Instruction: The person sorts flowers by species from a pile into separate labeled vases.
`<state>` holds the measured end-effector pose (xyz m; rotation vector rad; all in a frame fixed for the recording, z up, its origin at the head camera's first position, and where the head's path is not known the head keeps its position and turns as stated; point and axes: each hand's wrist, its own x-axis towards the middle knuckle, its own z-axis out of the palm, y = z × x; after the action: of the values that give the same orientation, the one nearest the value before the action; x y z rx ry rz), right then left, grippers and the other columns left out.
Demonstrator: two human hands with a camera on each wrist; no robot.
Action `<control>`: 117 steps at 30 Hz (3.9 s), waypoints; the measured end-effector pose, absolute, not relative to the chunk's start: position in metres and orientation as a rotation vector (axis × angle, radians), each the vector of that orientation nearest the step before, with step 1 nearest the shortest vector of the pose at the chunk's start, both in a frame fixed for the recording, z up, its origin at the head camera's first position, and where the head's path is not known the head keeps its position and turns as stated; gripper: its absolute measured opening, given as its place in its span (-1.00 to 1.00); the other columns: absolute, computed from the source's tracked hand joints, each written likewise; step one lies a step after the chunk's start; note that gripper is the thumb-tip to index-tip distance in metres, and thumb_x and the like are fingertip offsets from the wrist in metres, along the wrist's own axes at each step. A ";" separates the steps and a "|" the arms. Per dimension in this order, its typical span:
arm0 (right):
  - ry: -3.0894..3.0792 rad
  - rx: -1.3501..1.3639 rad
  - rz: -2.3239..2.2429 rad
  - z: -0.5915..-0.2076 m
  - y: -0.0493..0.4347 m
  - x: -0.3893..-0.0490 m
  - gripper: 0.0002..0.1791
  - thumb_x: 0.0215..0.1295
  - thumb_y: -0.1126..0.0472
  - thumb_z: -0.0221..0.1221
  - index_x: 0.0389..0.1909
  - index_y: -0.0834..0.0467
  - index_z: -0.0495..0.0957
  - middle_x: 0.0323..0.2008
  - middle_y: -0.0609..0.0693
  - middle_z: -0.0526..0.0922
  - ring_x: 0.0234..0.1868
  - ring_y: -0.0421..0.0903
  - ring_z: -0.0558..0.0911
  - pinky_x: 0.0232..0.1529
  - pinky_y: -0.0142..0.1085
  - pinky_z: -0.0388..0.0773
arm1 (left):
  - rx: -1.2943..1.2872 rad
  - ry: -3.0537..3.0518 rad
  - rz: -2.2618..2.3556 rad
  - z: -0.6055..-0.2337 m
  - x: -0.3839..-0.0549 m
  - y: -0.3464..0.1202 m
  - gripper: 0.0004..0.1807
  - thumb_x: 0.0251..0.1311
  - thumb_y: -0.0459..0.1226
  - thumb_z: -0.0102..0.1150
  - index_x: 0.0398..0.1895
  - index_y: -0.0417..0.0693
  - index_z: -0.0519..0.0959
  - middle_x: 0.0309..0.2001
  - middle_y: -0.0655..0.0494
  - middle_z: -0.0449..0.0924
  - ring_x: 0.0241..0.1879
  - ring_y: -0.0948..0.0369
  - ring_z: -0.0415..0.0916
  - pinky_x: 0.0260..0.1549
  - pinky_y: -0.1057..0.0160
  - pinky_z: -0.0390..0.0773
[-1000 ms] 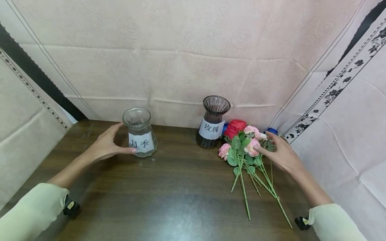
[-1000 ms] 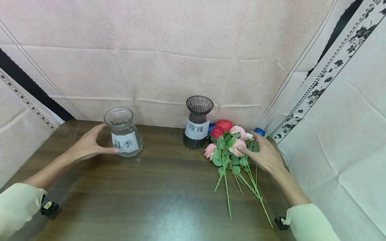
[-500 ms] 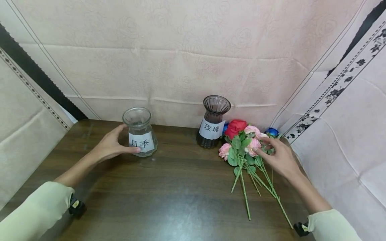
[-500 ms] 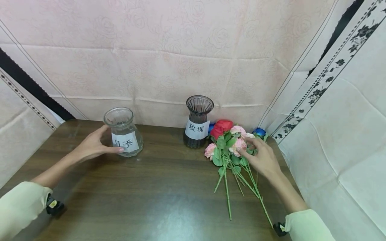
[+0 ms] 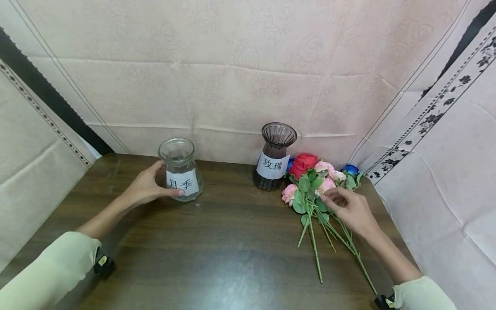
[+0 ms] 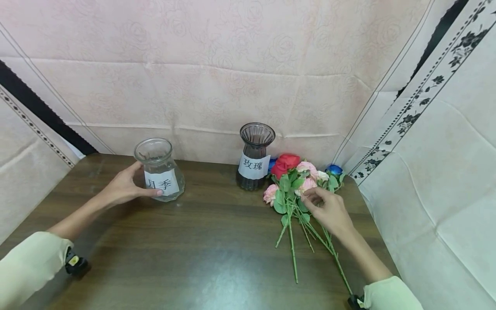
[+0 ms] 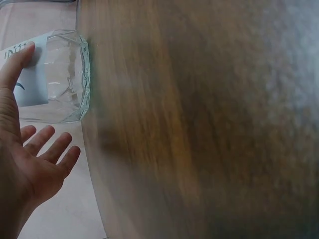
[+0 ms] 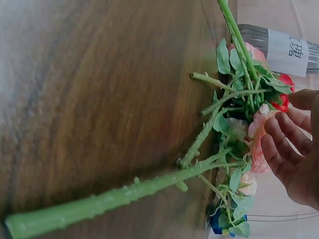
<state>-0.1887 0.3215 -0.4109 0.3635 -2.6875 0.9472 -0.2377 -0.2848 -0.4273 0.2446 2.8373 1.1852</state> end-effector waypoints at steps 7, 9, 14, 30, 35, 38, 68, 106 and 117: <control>-2.797 0.384 1.026 -0.415 0.319 -0.185 -0.88 0.54 0.19 0.43 -0.09 0.15 0.87 -0.36 0.06 0.87 -0.48 -0.08 0.79 -0.44 -0.40 0.62 | 0.271 2.809 1.257 -0.430 -0.239 -0.282 0.33 0.12 0.10 0.78 0.83 -0.01 0.12 0.47 -0.32 0.61 0.45 -0.30 0.61 0.41 -0.42 0.59; -2.834 0.392 1.054 -0.415 0.318 -0.184 -0.88 0.55 0.19 0.42 -0.11 0.15 0.87 -0.43 0.05 0.84 -0.52 -0.07 0.76 -0.49 -0.37 0.61 | 0.294 2.786 1.297 -0.430 -0.239 -0.281 0.35 0.10 0.05 0.81 0.84 0.02 0.10 0.45 -0.30 0.63 0.44 -0.29 0.63 0.41 -0.39 0.61; -2.919 0.398 1.188 -0.418 0.317 -0.183 -0.87 0.57 0.22 0.39 -0.11 0.20 0.85 -0.45 0.06 0.82 -0.53 -0.07 0.75 -0.56 -0.25 0.68 | 0.362 2.730 1.377 -0.432 -0.240 -0.279 0.40 0.04 -0.07 0.85 0.85 0.02 0.07 0.47 -0.26 0.62 0.48 -0.30 0.60 0.46 -0.33 0.60; -3.049 0.410 1.696 -0.427 0.313 -0.183 -0.72 0.48 0.30 0.40 0.03 0.45 0.77 -0.20 0.27 0.91 -0.34 0.08 0.91 -0.29 -0.08 0.90 | 0.379 2.741 1.376 -0.433 -0.245 -0.281 0.33 -0.01 -0.14 0.88 0.77 -0.11 0.19 0.40 -0.27 0.68 0.42 -0.25 0.66 0.37 -0.19 0.71; -3.019 0.349 1.806 -0.430 0.312 -0.183 -0.76 0.49 0.39 0.33 0.01 0.50 0.76 -0.20 0.31 0.90 -0.34 0.01 0.91 -0.24 -0.11 0.90 | 0.389 2.758 1.339 -0.432 -0.245 -0.281 0.31 -0.01 -0.14 0.88 0.75 -0.15 0.21 0.38 -0.30 0.69 0.40 -0.28 0.67 0.36 -0.23 0.72; -2.979 0.348 1.880 -0.430 0.312 -0.183 -0.76 0.50 0.43 0.30 0.00 0.56 0.74 -0.20 0.34 0.89 -0.33 -0.03 0.92 -0.21 -0.11 0.90 | 0.395 2.768 1.321 -0.431 -0.245 -0.280 0.29 -0.01 -0.14 0.88 0.73 -0.17 0.22 0.36 -0.30 0.70 0.38 -0.27 0.69 0.36 -0.23 0.72; -2.722 0.261 1.858 -0.385 0.369 -0.180 -0.76 0.55 0.49 0.28 0.05 0.64 0.67 -0.25 0.00 0.93 -0.30 -0.04 0.94 -0.21 -0.16 0.88 | 0.401 2.803 1.253 -0.426 -0.245 -0.280 0.21 -0.01 -0.07 0.88 0.63 -0.20 0.29 0.32 -0.31 0.73 0.32 -0.24 0.72 0.33 -0.27 0.70; -3.140 -0.056 1.033 -0.403 0.380 -0.184 -0.76 0.52 0.19 0.42 -0.18 0.34 0.84 -0.51 0.01 0.84 -0.51 -0.11 0.79 -0.48 -0.22 0.80 | 0.402 2.798 1.247 -0.426 -0.245 -0.281 0.16 -0.01 -0.08 0.88 0.58 -0.20 0.33 0.32 -0.30 0.73 0.34 -0.23 0.71 0.34 -0.23 0.70; -3.137 -0.042 0.980 -0.402 0.377 -0.179 -0.71 0.55 0.10 0.42 -0.22 0.28 0.85 -0.52 -0.03 0.83 -0.55 -0.09 0.80 -0.48 -0.20 0.80 | 0.400 2.799 1.242 -0.426 -0.244 -0.281 0.17 0.01 -0.08 0.87 0.60 -0.21 0.31 0.34 -0.31 0.71 0.36 -0.26 0.69 0.34 -0.26 0.69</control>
<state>-0.1787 0.3774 -0.4022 -0.0424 -3.1371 0.9804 -0.2443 -0.2807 -0.4259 0.4001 2.7991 1.2425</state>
